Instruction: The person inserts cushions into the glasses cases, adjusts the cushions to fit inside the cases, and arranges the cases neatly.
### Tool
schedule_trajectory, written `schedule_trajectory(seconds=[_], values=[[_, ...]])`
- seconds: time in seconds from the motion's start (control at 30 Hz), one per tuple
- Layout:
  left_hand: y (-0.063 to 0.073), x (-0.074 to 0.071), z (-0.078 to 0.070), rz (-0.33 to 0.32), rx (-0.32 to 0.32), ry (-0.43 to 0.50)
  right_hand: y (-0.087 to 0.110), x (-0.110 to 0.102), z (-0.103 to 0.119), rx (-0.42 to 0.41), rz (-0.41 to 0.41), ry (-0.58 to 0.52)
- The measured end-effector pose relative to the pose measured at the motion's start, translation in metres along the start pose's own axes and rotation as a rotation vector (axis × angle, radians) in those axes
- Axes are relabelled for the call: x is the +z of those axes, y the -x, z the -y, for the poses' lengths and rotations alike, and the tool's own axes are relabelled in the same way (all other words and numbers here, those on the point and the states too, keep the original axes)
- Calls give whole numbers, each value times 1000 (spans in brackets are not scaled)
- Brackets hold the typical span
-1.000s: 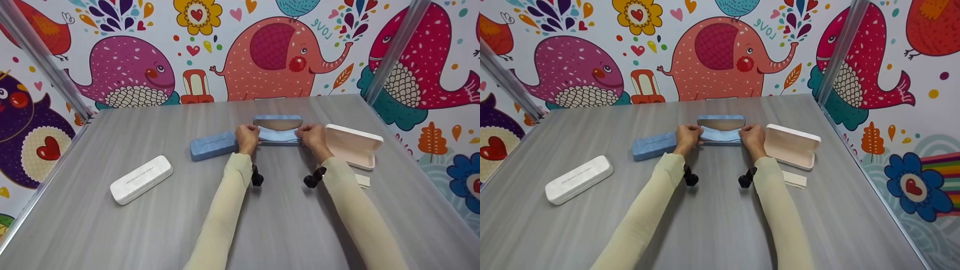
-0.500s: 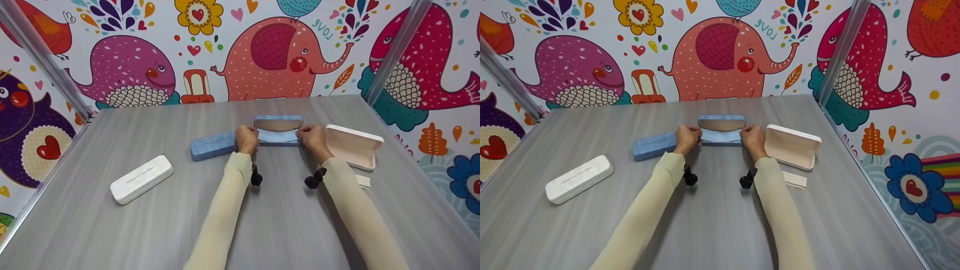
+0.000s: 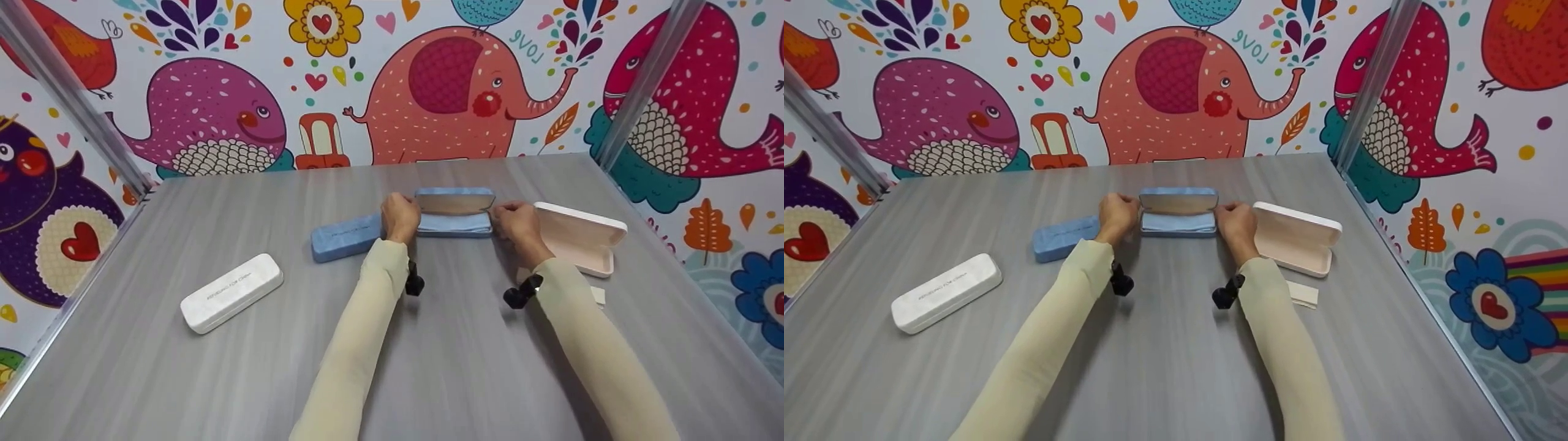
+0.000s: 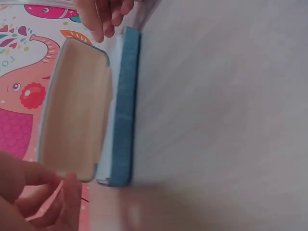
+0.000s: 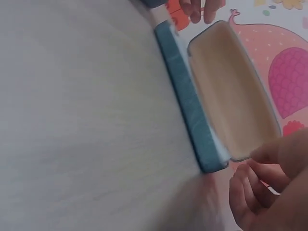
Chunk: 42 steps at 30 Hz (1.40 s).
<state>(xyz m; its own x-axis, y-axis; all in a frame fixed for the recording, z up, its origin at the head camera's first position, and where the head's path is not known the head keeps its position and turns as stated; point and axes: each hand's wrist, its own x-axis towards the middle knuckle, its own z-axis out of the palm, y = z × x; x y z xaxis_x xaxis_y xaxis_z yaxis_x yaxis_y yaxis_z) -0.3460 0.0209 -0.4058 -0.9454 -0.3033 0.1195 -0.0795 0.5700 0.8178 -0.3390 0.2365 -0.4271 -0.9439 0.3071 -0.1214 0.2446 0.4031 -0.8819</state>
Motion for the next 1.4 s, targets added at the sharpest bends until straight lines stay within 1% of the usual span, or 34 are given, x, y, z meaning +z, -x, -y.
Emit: schedule_trajectory(seconds=[0.07, 0.13, 0.2, 0.3, 0.37, 0.47, 0.57, 0.7, 0.77, 0.83, 0.93, 1.0, 1.17, 1.33, 1.4], values=[[-1, -2, -4, 1, -9, 3, 2, 0, 5, 39, -4, -74], [-2, -4, -8, 3, -9, -6, 4, 1, 10, 58, -14, -105], [-3, -6, -13, 19, -4, -10, 5, 2, 17, 55, -27, -72], [-3, -8, -18, 67, 6, -6, 7, 2, 26, 54, -29, 5], [-2, -9, -21, 111, 8, 3, 6, 0, 31, 72, 5, 18], [-2, -9, -22, 158, 2, 19, 4, -3, 37, 131, 80, 7], [-2, -8, -22, 194, -17, 43, 1, -5, 39, 178, 134, -45], [-3, -5, -19, 207, -67, 62, -1, -7, 39, 218, 238, -138], [-3, -2, -17, 216, -88, 70, -2, -8, 38, 234, 281, -156], [-4, 0, -16, 222, -96, 65, -3, -7, 37, 244, 297, -161], [-4, 4, -15, 237, -111, 70, -4, -6, 35, 248, 282, -151], [-5, 5, -15, 231, -122, 59, -5, -5, 35, 246, 274, -149], [-7, 5, -13, 243, -127, 36, -8, -2, 34, 239, 244, -134], [-10, 3, -11, 263, -132, 58, -11, 1, 33, 221, 225, -125], [-10, 2, -9, 268, -132, 64, -12, 1, 33, 225, 223, -118]])
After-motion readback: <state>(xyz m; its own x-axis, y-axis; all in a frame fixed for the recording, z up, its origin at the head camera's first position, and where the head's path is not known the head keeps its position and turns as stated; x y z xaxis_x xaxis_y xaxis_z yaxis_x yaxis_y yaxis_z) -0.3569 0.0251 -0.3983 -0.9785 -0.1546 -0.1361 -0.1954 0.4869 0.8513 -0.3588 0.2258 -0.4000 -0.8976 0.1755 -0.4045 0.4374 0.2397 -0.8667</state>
